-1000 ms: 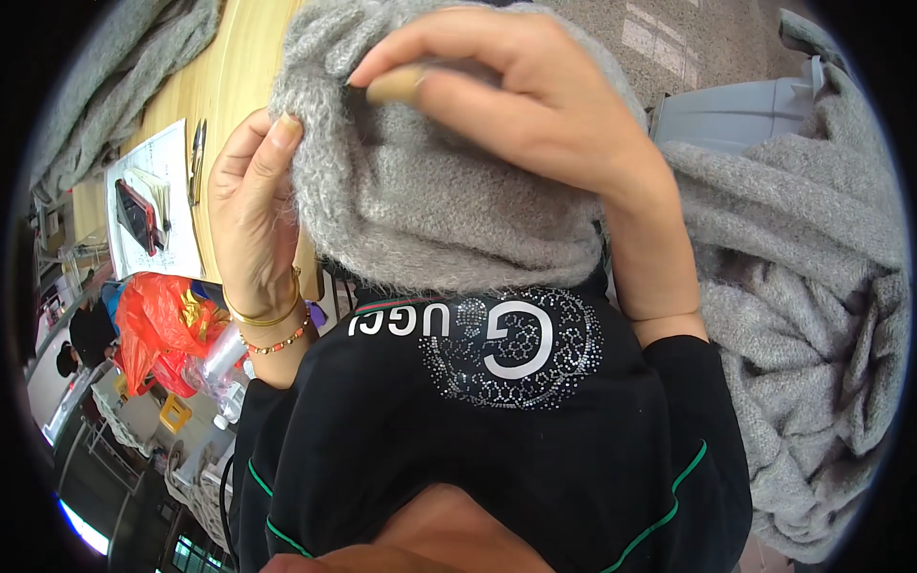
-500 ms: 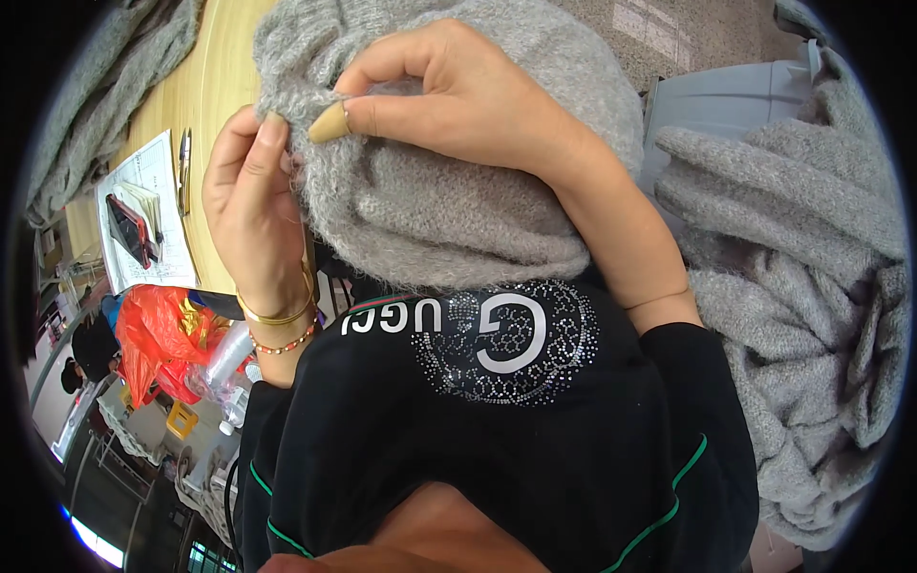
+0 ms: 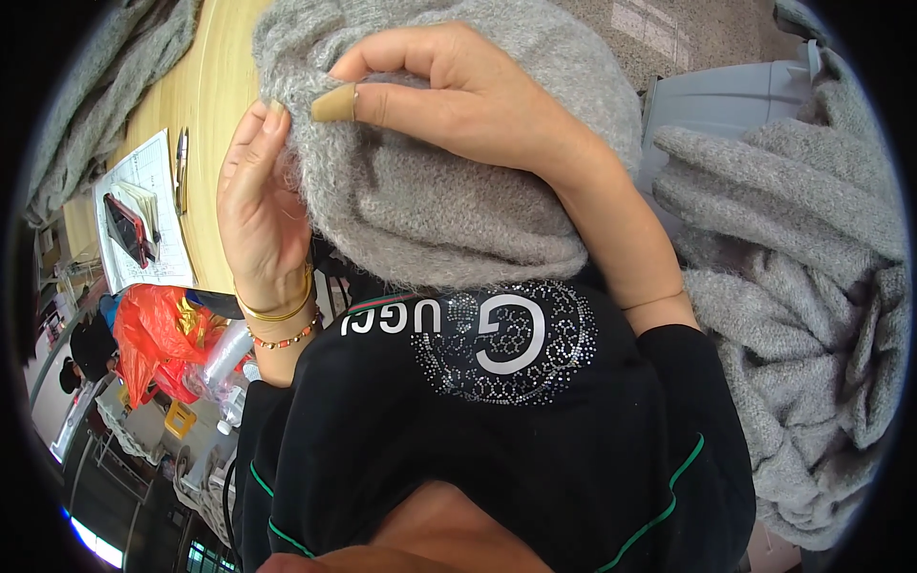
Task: Finishing or repairing a gray knit sweater using a needle and thread.
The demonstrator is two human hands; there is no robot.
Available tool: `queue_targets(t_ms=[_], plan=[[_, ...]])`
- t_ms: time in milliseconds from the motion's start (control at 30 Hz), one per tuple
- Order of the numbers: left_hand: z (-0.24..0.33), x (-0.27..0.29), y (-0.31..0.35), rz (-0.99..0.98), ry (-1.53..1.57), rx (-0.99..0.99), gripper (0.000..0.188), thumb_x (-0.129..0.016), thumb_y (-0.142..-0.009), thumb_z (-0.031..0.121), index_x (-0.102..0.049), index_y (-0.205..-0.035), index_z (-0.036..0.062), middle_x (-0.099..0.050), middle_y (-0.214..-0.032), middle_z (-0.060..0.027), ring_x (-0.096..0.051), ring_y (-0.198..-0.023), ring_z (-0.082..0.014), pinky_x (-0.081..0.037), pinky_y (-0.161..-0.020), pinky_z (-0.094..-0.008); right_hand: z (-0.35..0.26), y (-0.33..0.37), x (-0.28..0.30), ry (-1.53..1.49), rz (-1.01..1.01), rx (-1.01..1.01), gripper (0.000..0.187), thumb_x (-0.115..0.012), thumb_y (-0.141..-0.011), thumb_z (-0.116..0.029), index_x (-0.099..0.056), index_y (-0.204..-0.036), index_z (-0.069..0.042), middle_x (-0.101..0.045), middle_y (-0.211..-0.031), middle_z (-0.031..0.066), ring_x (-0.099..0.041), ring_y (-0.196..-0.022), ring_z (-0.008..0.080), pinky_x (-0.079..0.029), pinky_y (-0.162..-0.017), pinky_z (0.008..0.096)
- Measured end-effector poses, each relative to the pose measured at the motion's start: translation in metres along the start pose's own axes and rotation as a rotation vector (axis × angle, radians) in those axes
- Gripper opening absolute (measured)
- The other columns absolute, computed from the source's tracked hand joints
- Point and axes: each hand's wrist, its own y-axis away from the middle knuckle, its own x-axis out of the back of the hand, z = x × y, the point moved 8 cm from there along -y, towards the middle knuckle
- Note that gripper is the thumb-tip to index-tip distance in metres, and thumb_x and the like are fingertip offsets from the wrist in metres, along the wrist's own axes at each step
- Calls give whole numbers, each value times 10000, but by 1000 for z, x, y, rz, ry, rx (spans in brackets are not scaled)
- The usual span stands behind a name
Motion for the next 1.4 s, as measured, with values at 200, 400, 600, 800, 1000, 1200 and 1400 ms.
queue_targets(t_ms=[200,400,600,800,1000,1200,1400], plan=[[3,-3,3,48,-39,-26,180,-558,-995,136,-616,-1107,8,-666,-960,-13,-584,-768,-49,-448,-647,-198,-6,1,3,198,69,147,212,-682,-907,-109,-659,-1084,4,-671,-984,3,-596,-952,63,-476,-837,217],[9,-4,5,-14,-201,-132,164,-621,-964,116,-636,-1090,11,-658,-914,12,-557,-769,-15,-420,-650,-179,-3,0,0,99,25,-29,197,-676,-908,-111,-668,-1058,17,-679,-998,28,-607,-962,74,-473,-864,226],[8,-2,3,-11,-229,-146,155,-638,-953,96,-642,-1078,4,-654,-890,19,-538,-749,-12,-403,-643,-173,13,-6,1,-96,79,-10,188,-624,-951,-120,-669,-1039,40,-682,-1001,39,-612,-947,83,-480,-847,222],[7,3,2,16,-132,-155,155,-617,-957,75,-641,-1087,-7,-681,-943,-12,-618,-858,-53,-475,-752,-185,11,-7,3,-73,105,93,167,-624,-953,-115,-672,-1027,27,-675,-979,32,-601,-908,73,-476,-809,215],[-10,7,-2,23,263,59,178,-572,-965,46,-618,-1129,-7,-694,-1020,-60,-651,-965,-110,-507,-875,-239,1,-1,-3,25,129,105,147,-628,-953,-118,-663,-1014,11,-640,-919,-7,-560,-848,46,-438,-746,187],[-25,8,1,-36,420,160,205,-536,-974,42,-602,-1163,-5,-675,-1104,-71,-625,-1048,-122,-476,-952,-256,-11,0,-7,150,131,259,144,-625,-957,-120,-651,-1011,10,-615,-909,-23,-518,-803,23,-417,-698,178],[-18,-3,0,-74,383,152,231,-547,-974,71,-584,-1184,-16,-673,-1110,-75,-617,-1067,-129,-451,-995,-280,0,-2,-2,17,140,137,136,-608,-965,-117,-638,-1020,3,-598,-897,-30,-511,-804,19,-421,-696,179]])
